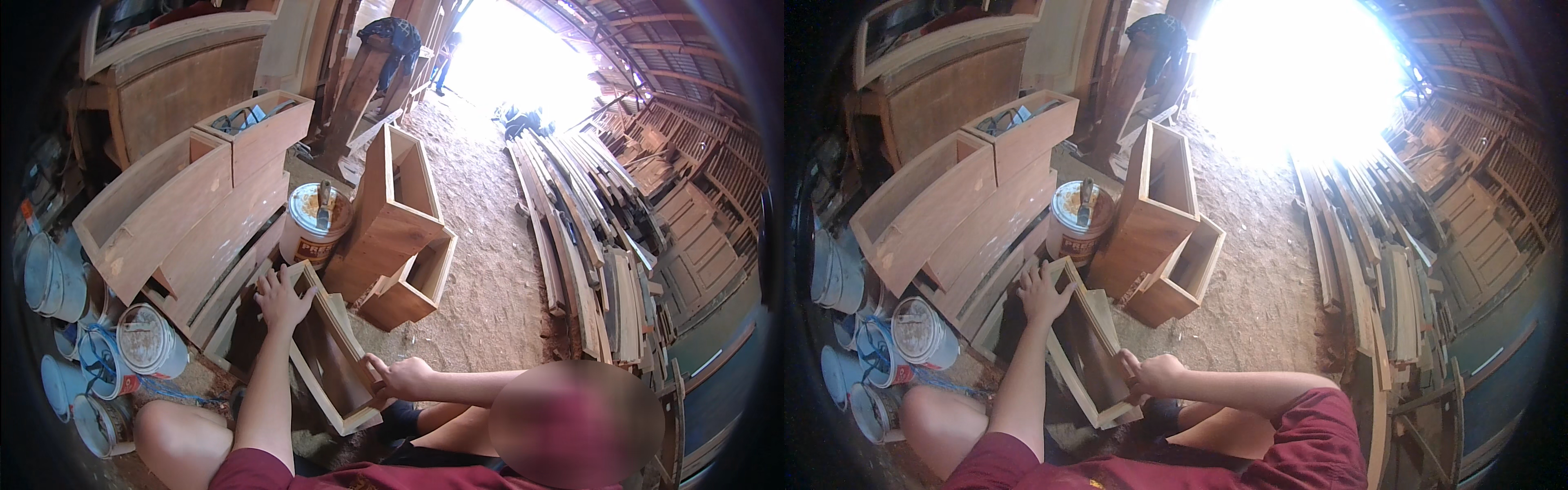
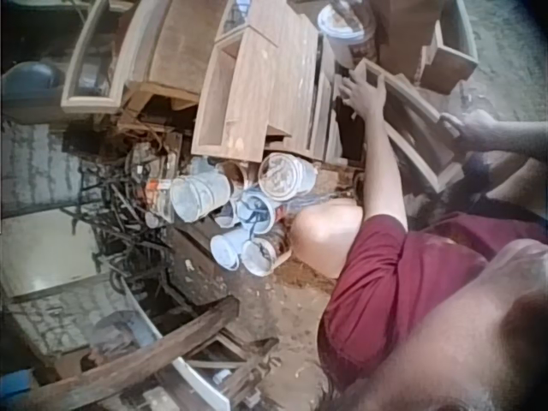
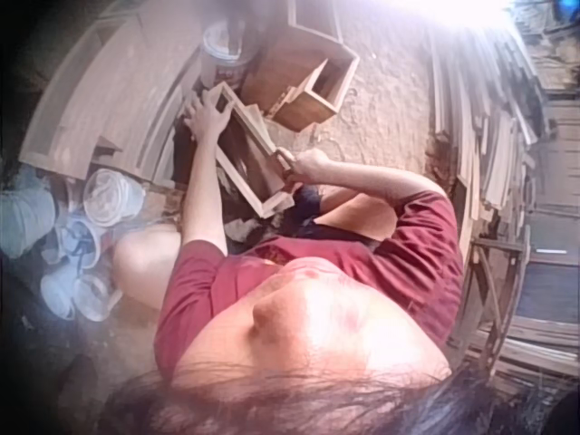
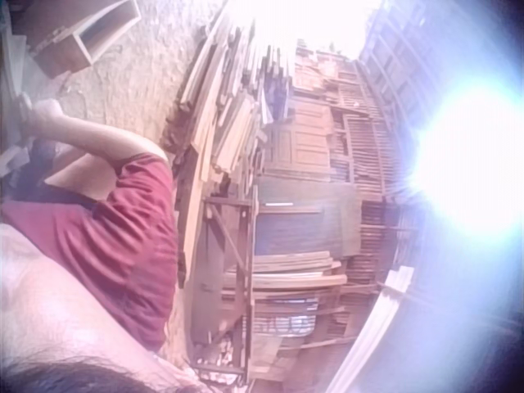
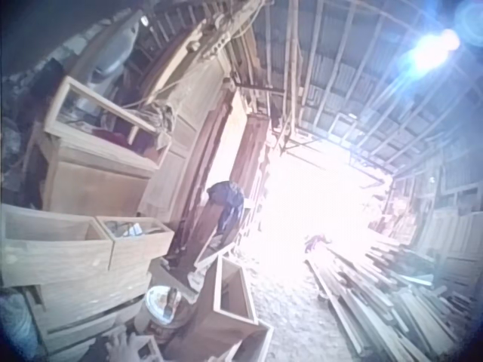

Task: The person assembles a rectangular wooden frame by hand, fitting side and end pieces together and repeatedly adjusting the joints. The person sits on the floor in a workshop and handles the frame pieces one at a time, aligning and pressing them into place.

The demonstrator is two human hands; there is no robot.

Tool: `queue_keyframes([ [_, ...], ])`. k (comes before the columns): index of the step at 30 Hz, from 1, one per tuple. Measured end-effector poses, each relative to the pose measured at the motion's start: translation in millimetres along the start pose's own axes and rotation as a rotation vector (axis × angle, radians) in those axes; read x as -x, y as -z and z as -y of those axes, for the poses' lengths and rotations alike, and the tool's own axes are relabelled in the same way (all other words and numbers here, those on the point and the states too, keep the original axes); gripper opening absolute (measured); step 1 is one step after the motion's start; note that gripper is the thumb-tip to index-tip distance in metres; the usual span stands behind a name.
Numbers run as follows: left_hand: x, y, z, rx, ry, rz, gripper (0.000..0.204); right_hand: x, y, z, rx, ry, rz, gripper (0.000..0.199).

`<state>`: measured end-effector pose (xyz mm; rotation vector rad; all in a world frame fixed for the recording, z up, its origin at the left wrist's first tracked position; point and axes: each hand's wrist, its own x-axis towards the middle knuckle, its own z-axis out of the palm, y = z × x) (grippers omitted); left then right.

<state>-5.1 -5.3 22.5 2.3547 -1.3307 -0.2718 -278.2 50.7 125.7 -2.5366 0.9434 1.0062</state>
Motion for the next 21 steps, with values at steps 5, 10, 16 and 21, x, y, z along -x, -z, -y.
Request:
queue_keyframes([
  [5, 2.5, -0.7, -7.9, 0.009, -0.009, 0.008, 0.095, -4.0, -13.2, -20.2, 0.130, 0.348, -0.180, 0.049],
  [10, 0.2, -1.0, -1.5, -0.006, -0.003, 0.001, 0.095, -3.6, -9.4, -22.5, 0.172, 0.430, -0.171, 0.030],
  [16, 2.1, 1.7, -6.6, -0.008, -0.011, -0.010, 0.096, -16.3, -22.6, -28.5, 0.121, 0.418, -0.242, 0.026],
  [21, 0.3, -3.4, -1.6, -0.016, -0.008, -0.012, 0.096, -32.3, -11.3, -21.3, 0.074, 0.312, -0.114, 0.028],
])
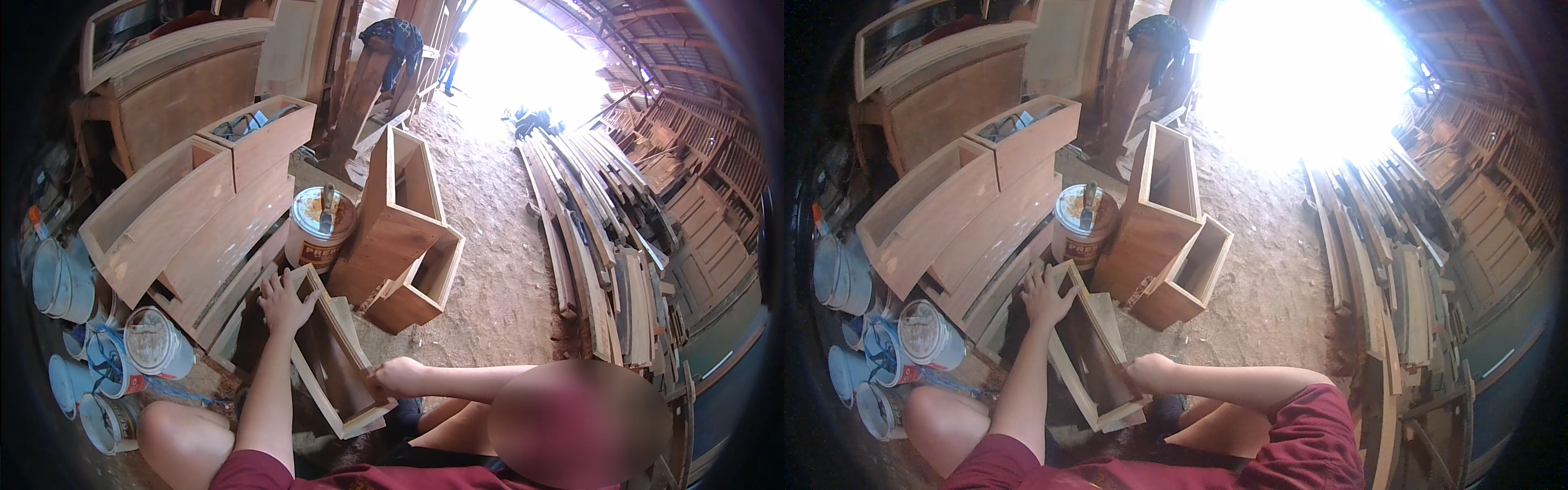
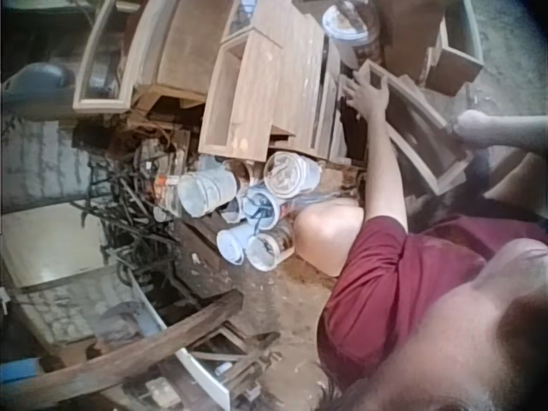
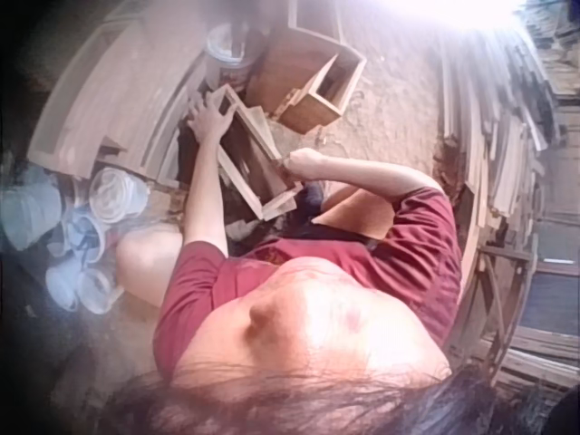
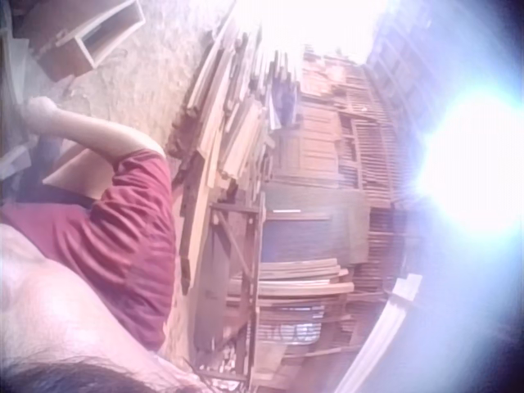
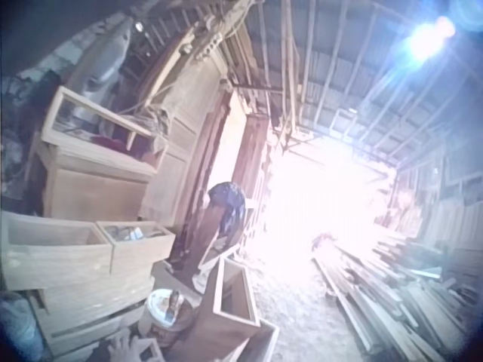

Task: The person assembles a rectangular wooden frame by hand, fitting side and end pieces together and repeatedly adjusting the joints. The person sits on the floor in a workshop and handles the frame pieces one at a time, aligning and pressing them into place.

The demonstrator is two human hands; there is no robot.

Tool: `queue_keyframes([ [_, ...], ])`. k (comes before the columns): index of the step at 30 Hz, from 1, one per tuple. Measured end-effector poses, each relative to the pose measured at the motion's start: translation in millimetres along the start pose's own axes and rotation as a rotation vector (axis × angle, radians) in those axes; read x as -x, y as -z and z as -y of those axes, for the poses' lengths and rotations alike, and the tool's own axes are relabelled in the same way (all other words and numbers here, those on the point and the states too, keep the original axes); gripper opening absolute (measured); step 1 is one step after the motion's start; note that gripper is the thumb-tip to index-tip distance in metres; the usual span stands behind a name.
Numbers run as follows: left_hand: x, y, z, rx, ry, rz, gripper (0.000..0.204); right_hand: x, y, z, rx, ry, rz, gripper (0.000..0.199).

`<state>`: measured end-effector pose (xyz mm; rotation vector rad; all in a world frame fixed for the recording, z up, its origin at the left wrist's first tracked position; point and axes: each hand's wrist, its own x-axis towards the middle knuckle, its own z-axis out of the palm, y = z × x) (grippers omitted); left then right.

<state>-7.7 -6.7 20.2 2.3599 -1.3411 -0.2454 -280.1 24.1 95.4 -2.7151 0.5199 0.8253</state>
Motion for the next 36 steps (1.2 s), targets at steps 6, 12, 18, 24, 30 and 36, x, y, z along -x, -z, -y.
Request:
queue_keyframes([
  [6, 0.1, -1.4, -1.9, -0.005, -0.015, -0.001, 0.096, 1.1, -12.9, -2.0, -0.107, -0.026, -0.035, 0.026],
  [12, 0.9, 8.9, -8.3, 0.016, 0.037, 0.087, 0.097, 12.5, 0.6, 1.8, -0.214, 0.003, -0.036, 0.023],
  [18, 0.6, 4.2, -3.8, 0.010, 0.000, 0.044, 0.096, 15.1, -5.2, 1.8, -0.227, -0.017, -0.070, 0.021],
  [24, -0.6, 2.9, 1.3, -0.001, -0.011, 0.018, 0.097, 15.4, -2.4, 2.1, -0.220, 0.002, -0.014, 0.021],
  [30, -0.7, 3.9, -1.5, 0.016, -0.014, 0.006, 0.097, 14.5, -4.2, -1.3, -0.240, -0.044, -0.082, 0.021],
  [36, -1.0, 2.4, -1.3, 0.020, 0.007, 0.029, 0.099, 16.3, -5.8, 1.6, -0.222, -0.072, -0.098, 0.024],
])
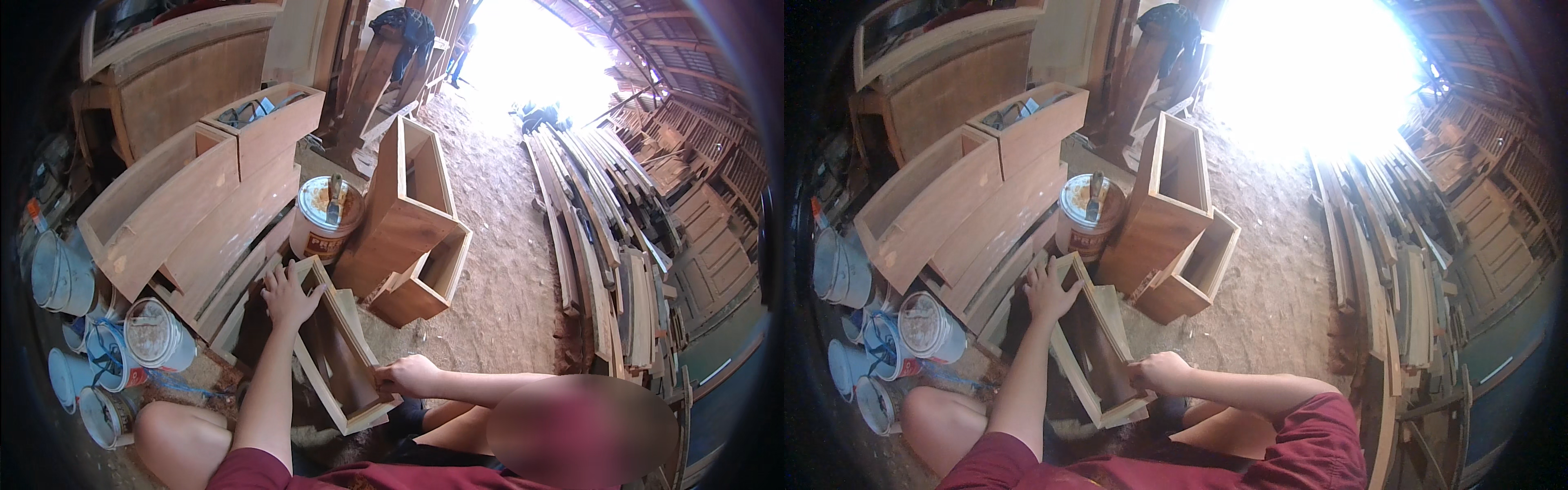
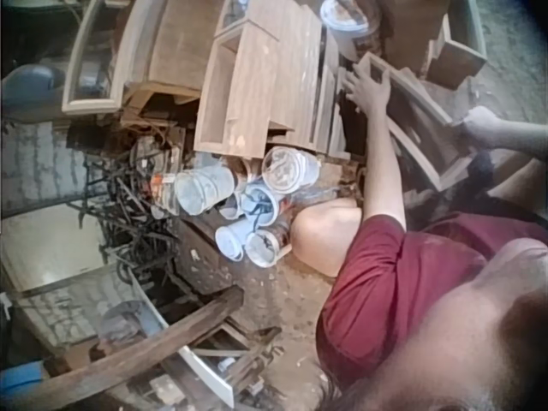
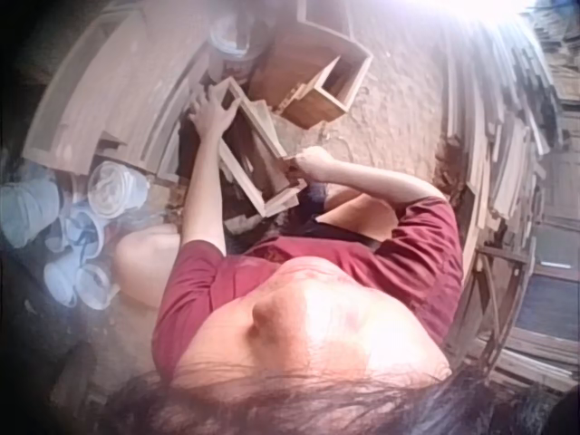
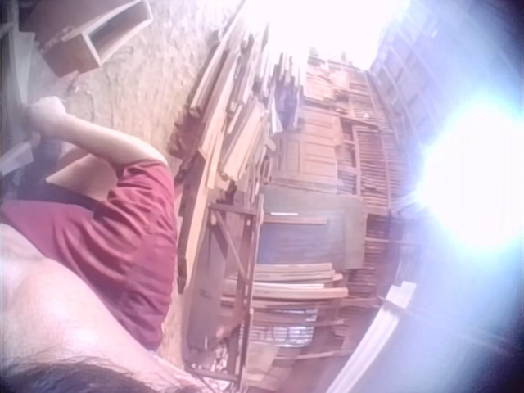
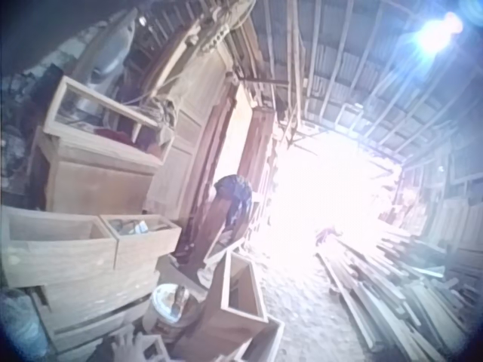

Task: The person assembles a rectangular wooden frame by hand, fitting side and end pieces together and repeatedly adjusting the joints. The person sits on the floor in a workshop and handles the frame pieces one at a time, aligning and pressing them into place.

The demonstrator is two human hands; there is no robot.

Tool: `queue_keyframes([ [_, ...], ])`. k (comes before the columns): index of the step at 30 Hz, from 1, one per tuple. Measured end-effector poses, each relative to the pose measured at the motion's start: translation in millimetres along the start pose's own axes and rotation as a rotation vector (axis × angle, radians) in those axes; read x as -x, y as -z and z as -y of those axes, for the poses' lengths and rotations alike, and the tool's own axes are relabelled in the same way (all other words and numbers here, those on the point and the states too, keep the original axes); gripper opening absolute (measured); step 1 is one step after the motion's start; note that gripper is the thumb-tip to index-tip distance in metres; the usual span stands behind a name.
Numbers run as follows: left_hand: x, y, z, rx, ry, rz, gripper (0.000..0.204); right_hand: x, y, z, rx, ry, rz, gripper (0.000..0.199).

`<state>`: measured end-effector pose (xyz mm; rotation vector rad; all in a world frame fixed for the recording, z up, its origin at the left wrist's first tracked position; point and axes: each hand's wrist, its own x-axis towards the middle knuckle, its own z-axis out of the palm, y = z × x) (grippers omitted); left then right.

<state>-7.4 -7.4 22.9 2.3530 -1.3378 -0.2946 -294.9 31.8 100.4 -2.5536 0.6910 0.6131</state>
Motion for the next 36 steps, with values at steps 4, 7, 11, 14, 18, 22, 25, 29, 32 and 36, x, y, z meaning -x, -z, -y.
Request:
queue_keyframes([
  [4, 0.8, 1.0, 0.5, 0.007, 0.001, 0.007, 0.099, 1.0, 8.6, 2.5, 0.042, 0.029, 0.096, 0.022],
  [7, 2.3, -0.4, -2.1, -0.001, 0.002, 0.013, 0.099, -0.2, 4.9, -5.9, -0.001, 0.031, -0.020, 0.019],
  [11, 2.5, 1.9, -1.5, -0.006, -0.001, 0.018, 0.098, 1.1, 7.4, 0.5, 0.008, 0.049, 0.142, 0.024],
  [14, 0.2, 0.8, -1.7, -0.004, -0.017, -0.013, 0.097, -1.9, 0.7, -8.3, 0.037, 0.045, -0.031, 0.024],
  [18, 2.3, 0.1, 1.8, 0.008, -0.017, -0.027, 0.097, -5.3, 6.2, 3.0, 0.038, 0.019, 0.143, 0.022],
  [22, 1.7, 1.5, -2.2, -0.011, -0.026, -0.017, 0.098, -3.4, -1.2, -6.4, -0.011, -0.012, 0.035, 0.023],
  [25, 1.0, -5.1, 4.2, -0.016, -0.030, -0.044, 0.098, -4.1, -2.2, -2.7, 0.026, 0.024, 0.087, 0.021],
  [29, 0.6, 0.2, -1.0, 0.000, -0.003, 0.006, 0.099, -4.2, -4.1, -2.4, 0.059, -0.091, -0.037, 0.018],
  [32, 0.9, 2.8, -0.4, 0.007, 0.012, 0.030, 0.099, -5.1, 8.9, -6.2, 0.025, 0.043, 0.171, 0.018],
  [36, 3.4, 6.5, -3.7, 0.007, 0.013, 0.042, 0.099, -1.5, -3.4, -1.9, 0.069, -0.024, 0.049, 0.014],
])
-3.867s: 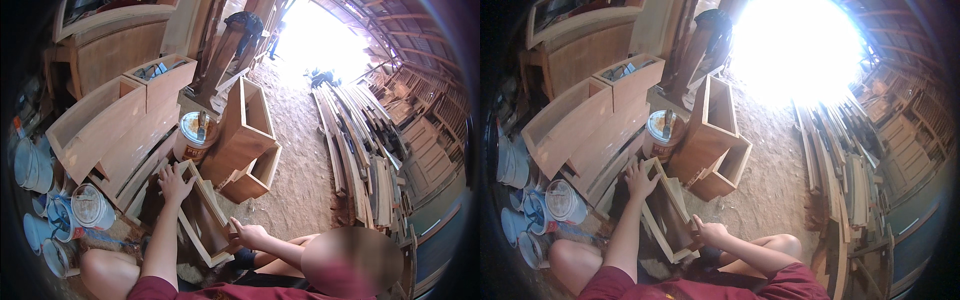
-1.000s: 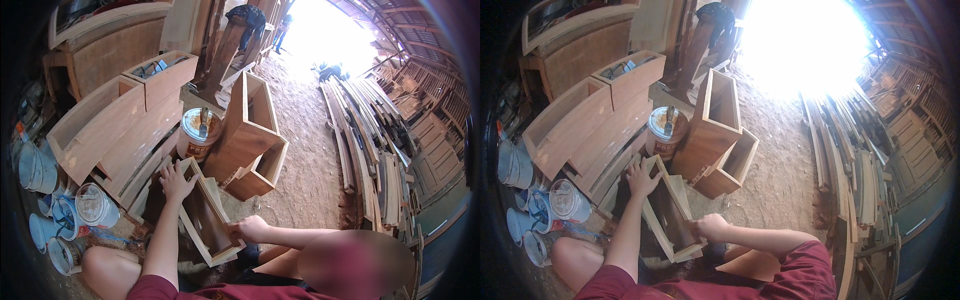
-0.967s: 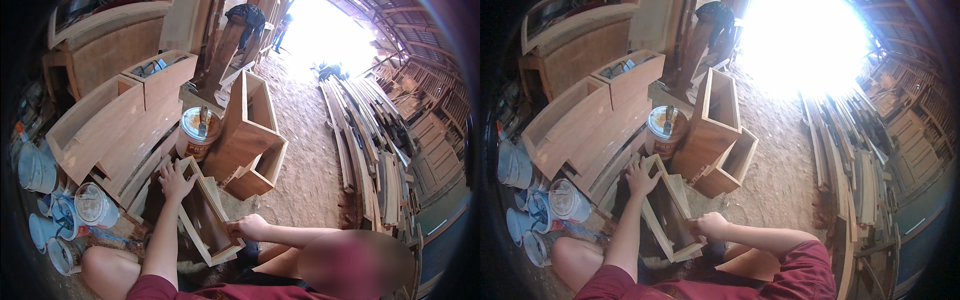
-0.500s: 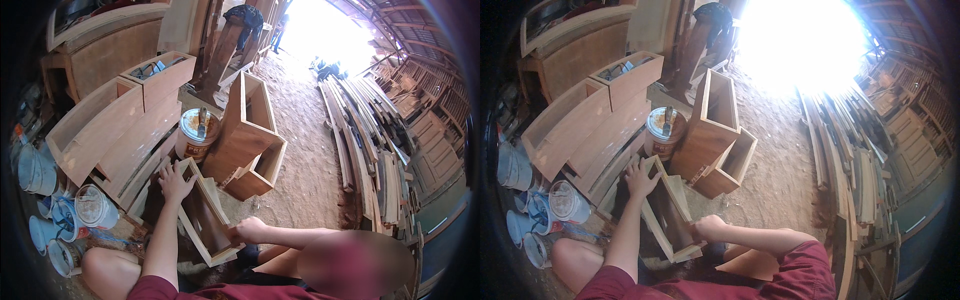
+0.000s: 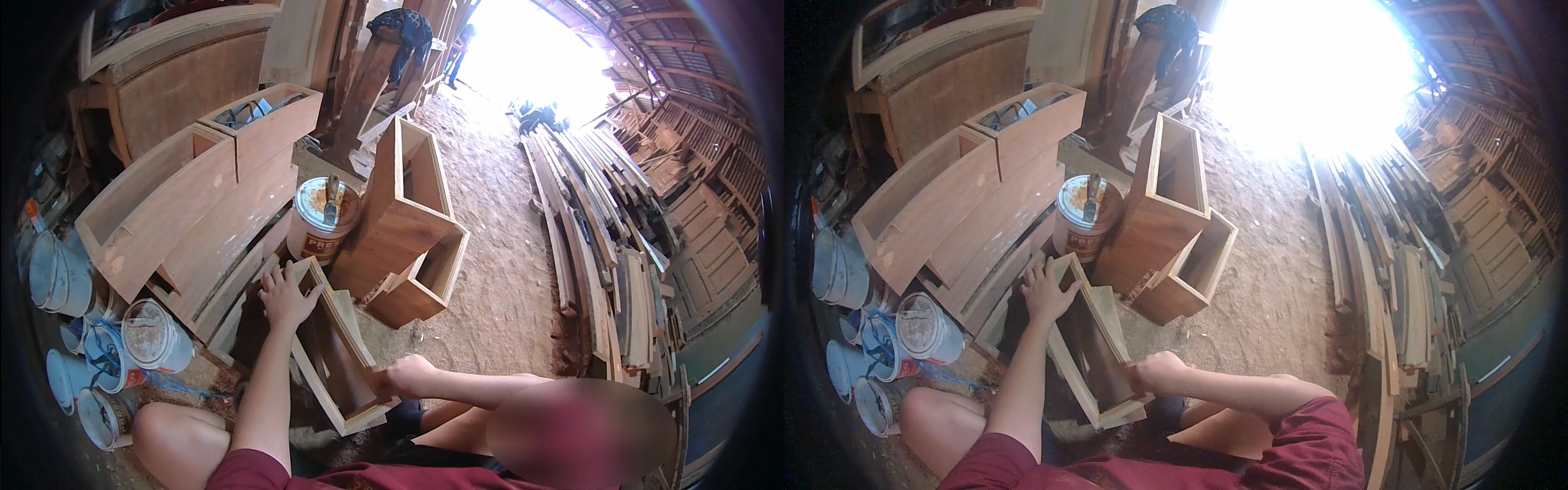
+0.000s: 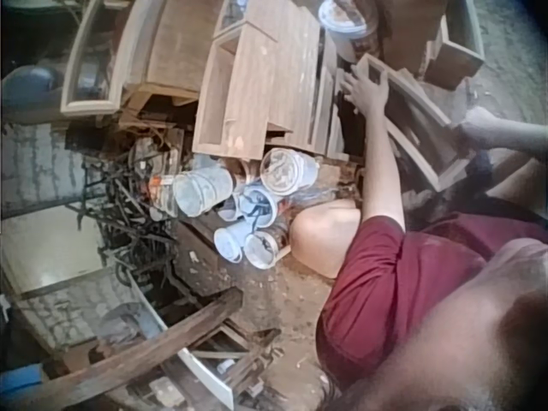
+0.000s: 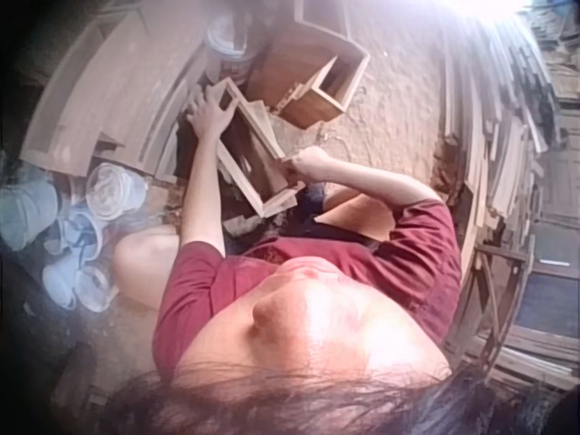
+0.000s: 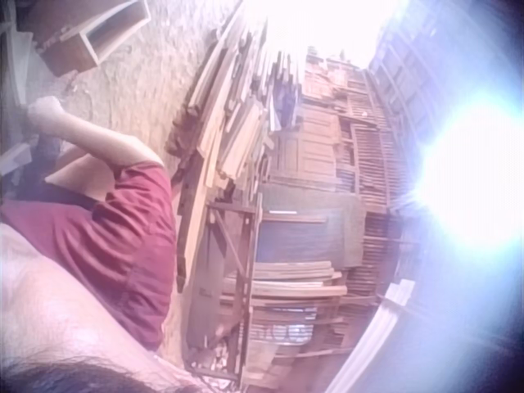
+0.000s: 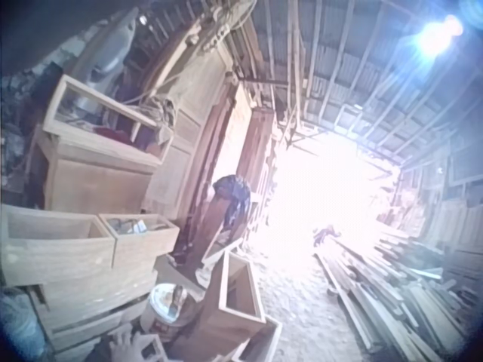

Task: The person assembles a rectangular wooden frame by hand, fitting side and end pieces together and repeatedly adjusting the joints. The person sits on the floor in a workshop and handles the frame pieces one at a time, aligning and pressing them into place.

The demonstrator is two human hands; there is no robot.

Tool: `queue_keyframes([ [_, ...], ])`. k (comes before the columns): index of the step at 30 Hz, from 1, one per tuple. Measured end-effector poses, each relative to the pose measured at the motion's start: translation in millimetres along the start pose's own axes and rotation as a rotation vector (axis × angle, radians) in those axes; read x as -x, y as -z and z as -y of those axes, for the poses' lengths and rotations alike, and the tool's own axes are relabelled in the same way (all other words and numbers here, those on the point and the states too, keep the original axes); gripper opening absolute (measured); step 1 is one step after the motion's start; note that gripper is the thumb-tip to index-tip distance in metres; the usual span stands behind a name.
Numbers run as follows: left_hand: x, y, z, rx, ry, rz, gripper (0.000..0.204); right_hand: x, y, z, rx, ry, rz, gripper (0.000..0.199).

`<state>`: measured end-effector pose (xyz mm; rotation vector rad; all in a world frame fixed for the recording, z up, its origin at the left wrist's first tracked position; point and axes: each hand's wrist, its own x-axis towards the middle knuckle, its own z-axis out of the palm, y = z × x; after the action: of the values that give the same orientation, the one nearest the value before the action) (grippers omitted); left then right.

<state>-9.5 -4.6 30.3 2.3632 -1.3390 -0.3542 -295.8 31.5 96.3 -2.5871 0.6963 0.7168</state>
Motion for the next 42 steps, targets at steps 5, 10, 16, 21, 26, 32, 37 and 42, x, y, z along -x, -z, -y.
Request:
queue_keyframes([
  [5, -1.6, -4.7, 2.6, 0.000, -0.014, -0.030, 0.098, 0.2, 3.6, -2.1, -0.027, 0.059, 0.065, 0.018],
  [10, -2.1, -6.5, 4.1, -0.003, -0.020, -0.042, 0.098, -1.5, 3.7, -0.1, -0.079, -0.004, 0.009, 0.020],
  [16, -2.6, -5.6, 6.8, -0.026, -0.024, -0.056, 0.098, -2.1, 14.0, 6.1, -0.022, 0.017, 0.068, 0.020],
  [21, -1.1, -6.0, 3.2, 0.010, -0.041, -0.052, 0.097, 10.3, 19.7, -5.9, -0.164, 0.122, 0.149, 0.028],
  [26, -3.5, -5.6, 9.9, -0.035, -0.024, -0.067, 0.097, 12.7, 25.6, -93.0, -0.579, -0.061, 0.381, 0.034],
  [32, -3.7, -17.9, -7.6, -0.004, -0.073, -0.080, 0.097, 3.3, -170.4, -179.9, -0.680, 0.067, 0.438, 0.025],
  [37, -4.3, -9.0, 11.6, -0.044, -0.026, -0.081, 0.096, -43.6, -204.3, -103.5, -0.023, 0.259, 0.387, 0.052],
  [42, -2.3, -5.8, 13.2, -0.062, -0.014, -0.064, 0.096, -36.8, -194.0, -39.0, 0.259, -0.007, 0.727, 0.064],
])
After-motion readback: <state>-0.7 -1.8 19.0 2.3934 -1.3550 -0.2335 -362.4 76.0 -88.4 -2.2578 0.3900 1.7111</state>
